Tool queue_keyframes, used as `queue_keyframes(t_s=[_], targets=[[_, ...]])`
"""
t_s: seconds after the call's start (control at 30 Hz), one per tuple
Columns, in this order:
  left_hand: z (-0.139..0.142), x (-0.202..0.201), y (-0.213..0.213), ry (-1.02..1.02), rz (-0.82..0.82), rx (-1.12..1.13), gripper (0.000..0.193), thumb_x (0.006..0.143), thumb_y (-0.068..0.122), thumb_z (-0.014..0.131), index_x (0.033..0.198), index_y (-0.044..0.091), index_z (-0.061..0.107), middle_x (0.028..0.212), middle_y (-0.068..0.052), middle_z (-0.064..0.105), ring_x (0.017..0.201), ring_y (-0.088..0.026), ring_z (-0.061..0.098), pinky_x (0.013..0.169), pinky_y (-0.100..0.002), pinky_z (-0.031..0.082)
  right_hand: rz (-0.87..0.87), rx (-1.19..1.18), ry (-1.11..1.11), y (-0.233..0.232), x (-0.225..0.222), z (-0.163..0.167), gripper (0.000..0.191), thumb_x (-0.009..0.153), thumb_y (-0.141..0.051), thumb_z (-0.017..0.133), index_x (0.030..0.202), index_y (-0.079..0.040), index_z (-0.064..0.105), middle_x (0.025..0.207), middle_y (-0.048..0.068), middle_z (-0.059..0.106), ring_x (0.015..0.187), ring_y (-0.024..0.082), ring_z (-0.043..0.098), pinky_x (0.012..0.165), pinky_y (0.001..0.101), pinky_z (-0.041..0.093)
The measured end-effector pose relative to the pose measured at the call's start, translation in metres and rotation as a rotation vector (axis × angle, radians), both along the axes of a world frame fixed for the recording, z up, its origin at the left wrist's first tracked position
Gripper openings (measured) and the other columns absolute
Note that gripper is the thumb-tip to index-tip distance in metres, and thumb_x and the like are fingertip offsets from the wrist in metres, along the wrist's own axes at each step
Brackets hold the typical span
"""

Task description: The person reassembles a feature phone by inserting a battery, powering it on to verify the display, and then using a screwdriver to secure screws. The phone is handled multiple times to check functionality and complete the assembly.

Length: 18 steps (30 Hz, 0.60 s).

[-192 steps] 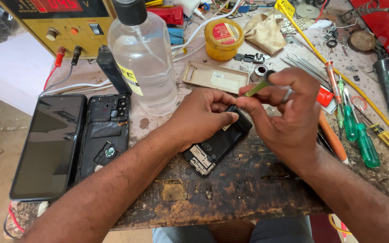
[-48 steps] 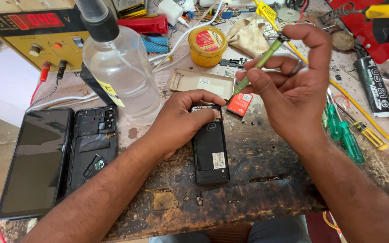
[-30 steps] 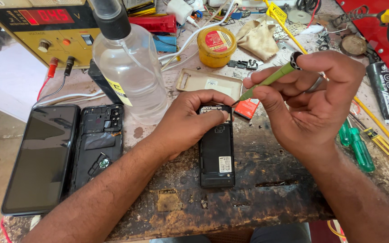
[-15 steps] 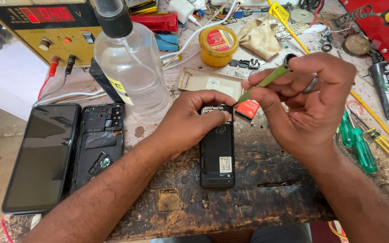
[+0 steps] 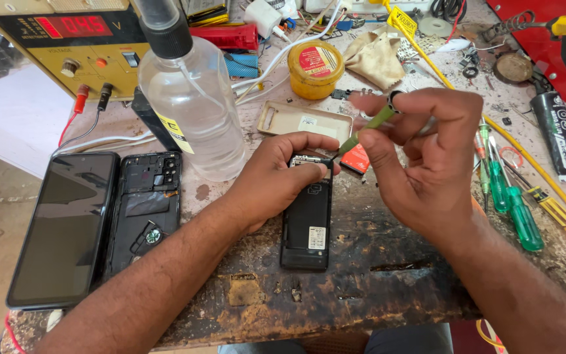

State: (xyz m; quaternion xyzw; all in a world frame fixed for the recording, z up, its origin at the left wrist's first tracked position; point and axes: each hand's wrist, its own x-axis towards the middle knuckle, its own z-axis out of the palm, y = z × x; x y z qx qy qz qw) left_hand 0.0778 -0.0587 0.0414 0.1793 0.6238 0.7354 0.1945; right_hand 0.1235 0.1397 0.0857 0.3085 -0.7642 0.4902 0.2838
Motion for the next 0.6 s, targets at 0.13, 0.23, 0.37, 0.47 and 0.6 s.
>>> queue_keyframes(t_s=[0.13, 0.23, 0.37, 0.47, 0.6], targets=[[-0.0005, 0.0001, 0.0005, -0.014, 0.002, 0.029, 0.036, 0.087, -0.002, 0.064, 0.123, -0.001, 0.069, 0.109, -0.006, 0.076, 0.097, -0.010, 0.072, 0.085, -0.024, 0.058, -0.212, 0.136, 0.163, -0.0022, -0.0012, -0.0018, 0.059, 0.091, -0.002, 0.086, 0.124, -0.004, 0.037, 0.094, 0.010, 0.054, 0.094, 0.018, 0.074, 0.081, 0.0317, 0.066], [-0.0006, -0.0011, 0.0000, 0.003, 0.023, 0.010, 0.036, 0.087, 0.000, 0.066, 0.123, -0.001, 0.070, 0.107, -0.008, 0.076, 0.092, -0.010, 0.071, 0.082, -0.025, 0.058, 0.004, 0.188, 0.134, -0.0055, 0.0013, -0.0036, 0.052, 0.097, 0.011, 0.065, 0.129, -0.001, 0.027, 0.121, 0.020, 0.059, 0.110, 0.029, 0.069, 0.094, 0.0390, 0.061], [-0.0017, 0.0007, -0.0001, 0.081, 0.062, -0.056, 0.037, 0.085, 0.001, 0.068, 0.121, 0.000, 0.070, 0.107, -0.006, 0.076, 0.089, -0.008, 0.070, 0.079, -0.024, 0.058, -0.020, 0.083, 0.108, -0.0095, -0.0004, -0.0034, 0.058, 0.096, 0.005, 0.077, 0.130, -0.005, 0.031, 0.105, 0.011, 0.047, 0.103, 0.023, 0.073, 0.088, 0.0324, 0.066], [-0.0011, 0.0013, 0.0015, 0.042, 0.071, -0.028, 0.038, 0.084, 0.002, 0.067, 0.121, 0.000, 0.070, 0.106, -0.006, 0.076, 0.088, -0.008, 0.071, 0.078, -0.024, 0.059, -0.016, 0.059, 0.004, -0.0069, -0.0005, -0.0003, 0.057, 0.095, 0.005, 0.072, 0.129, -0.004, 0.027, 0.114, 0.014, 0.054, 0.105, 0.022, 0.072, 0.093, 0.0342, 0.065], [0.0007, 0.0013, 0.0024, -0.011, 0.096, -0.022, 0.039, 0.083, 0.001, 0.067, 0.122, 0.001, 0.070, 0.102, -0.009, 0.077, 0.084, -0.010, 0.071, 0.075, -0.025, 0.059, -0.021, 0.066, -0.004, -0.0051, -0.0036, 0.0010, 0.060, 0.096, 0.005, 0.074, 0.130, -0.008, 0.026, 0.112, 0.011, 0.059, 0.107, 0.021, 0.073, 0.093, 0.0341, 0.066]])
